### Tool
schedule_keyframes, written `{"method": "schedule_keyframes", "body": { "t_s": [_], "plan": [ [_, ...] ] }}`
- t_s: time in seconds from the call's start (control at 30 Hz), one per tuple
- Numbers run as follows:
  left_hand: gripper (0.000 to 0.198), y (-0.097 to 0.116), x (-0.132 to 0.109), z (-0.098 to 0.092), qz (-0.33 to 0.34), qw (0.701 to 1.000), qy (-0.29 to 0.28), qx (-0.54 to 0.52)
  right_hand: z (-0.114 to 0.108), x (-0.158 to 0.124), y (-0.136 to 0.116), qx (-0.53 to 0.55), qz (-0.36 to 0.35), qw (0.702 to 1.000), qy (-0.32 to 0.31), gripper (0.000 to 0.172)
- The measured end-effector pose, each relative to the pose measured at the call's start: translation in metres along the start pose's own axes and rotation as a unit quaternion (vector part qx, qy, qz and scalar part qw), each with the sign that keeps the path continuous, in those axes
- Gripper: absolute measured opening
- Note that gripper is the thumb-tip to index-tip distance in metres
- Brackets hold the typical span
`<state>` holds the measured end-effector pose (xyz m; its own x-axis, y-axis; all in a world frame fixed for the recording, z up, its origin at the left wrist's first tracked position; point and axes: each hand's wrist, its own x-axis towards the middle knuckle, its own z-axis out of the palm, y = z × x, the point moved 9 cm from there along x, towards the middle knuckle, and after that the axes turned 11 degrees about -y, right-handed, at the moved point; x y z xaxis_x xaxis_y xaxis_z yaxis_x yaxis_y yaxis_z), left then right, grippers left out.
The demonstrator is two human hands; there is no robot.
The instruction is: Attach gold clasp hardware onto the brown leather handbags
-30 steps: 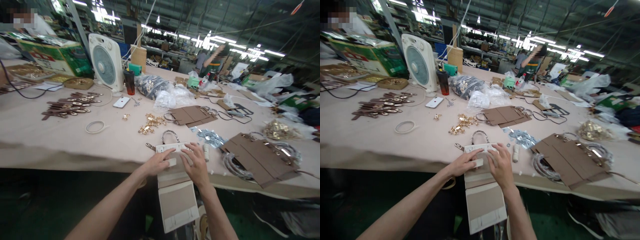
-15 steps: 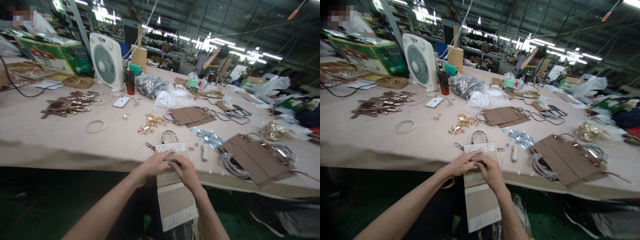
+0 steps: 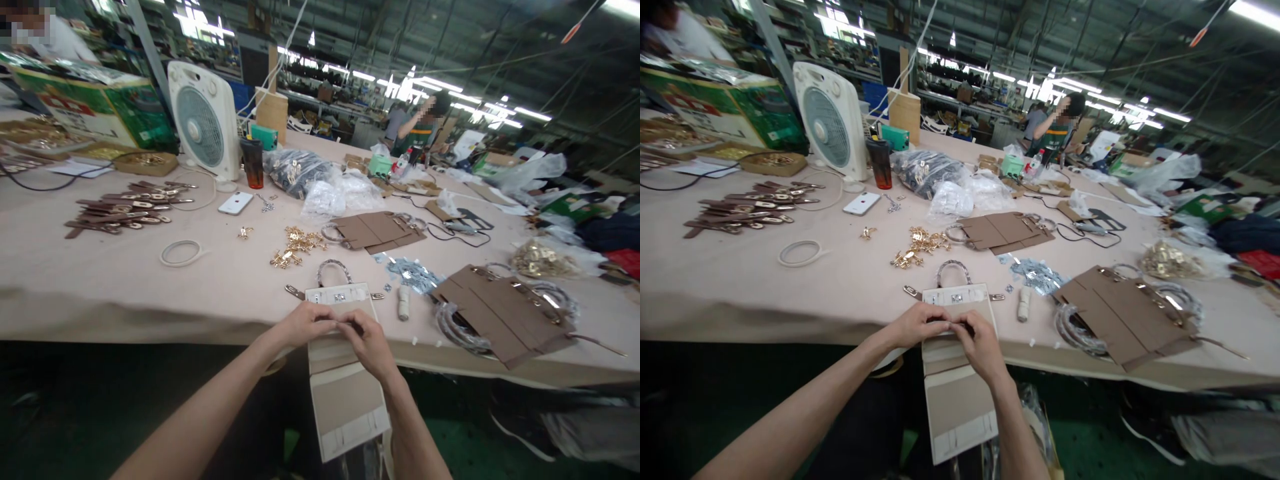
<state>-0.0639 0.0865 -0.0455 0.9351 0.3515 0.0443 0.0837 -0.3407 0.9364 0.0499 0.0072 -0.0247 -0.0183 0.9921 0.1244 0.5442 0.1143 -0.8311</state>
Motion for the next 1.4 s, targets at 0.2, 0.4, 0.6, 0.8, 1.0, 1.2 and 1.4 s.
{"method": "schedule_keyframes", "body": {
  "t_s": [0.2, 0.4, 0.6, 0.8, 1.0, 1.2, 1.4],
  "plan": [
    [0.028, 0.001, 0.002, 0.0, 0.008, 1.0, -0.007, 0.027, 0.0, 0.0, 0.002, -0.002, 0.001, 1.0, -0.008, 0.016],
    [0.031, -0.004, 0.002, 0.001, 0.026, 0.999, -0.01, -0.035, 0.007, 0.002, 0.0, 0.002, 0.0, 1.0, -0.028, 0.014],
    [0.027, -0.019, -0.001, -0.014, -0.012, 0.99, 0.075, -0.12, 0.018, -0.008, -0.014, 0.003, -0.082, 0.995, 0.065, 0.012],
    [0.019, -0.005, -0.001, -0.006, 0.023, 0.998, 0.036, -0.046, -0.029, -0.009, 0.015, 0.069, -0.034, 0.982, 0.172, 0.01],
    [0.02, 0.006, -0.004, 0.001, 0.069, 0.997, 0.008, 0.028, -0.048, 0.042, 0.011, -0.034, -0.027, 0.999, 0.031, 0.019],
    [0.017, 0.008, -0.006, 0.001, 0.08, 0.996, 0.012, 0.044, -0.027, 0.07, 0.014, -0.062, -0.009, 0.997, -0.053, 0.023],
    [0.015, 0.011, -0.007, -0.002, 0.089, 0.995, 0.021, 0.036, -0.02, 0.077, 0.024, -0.063, -0.011, 0.997, -0.051, 0.022]
  ]
}}
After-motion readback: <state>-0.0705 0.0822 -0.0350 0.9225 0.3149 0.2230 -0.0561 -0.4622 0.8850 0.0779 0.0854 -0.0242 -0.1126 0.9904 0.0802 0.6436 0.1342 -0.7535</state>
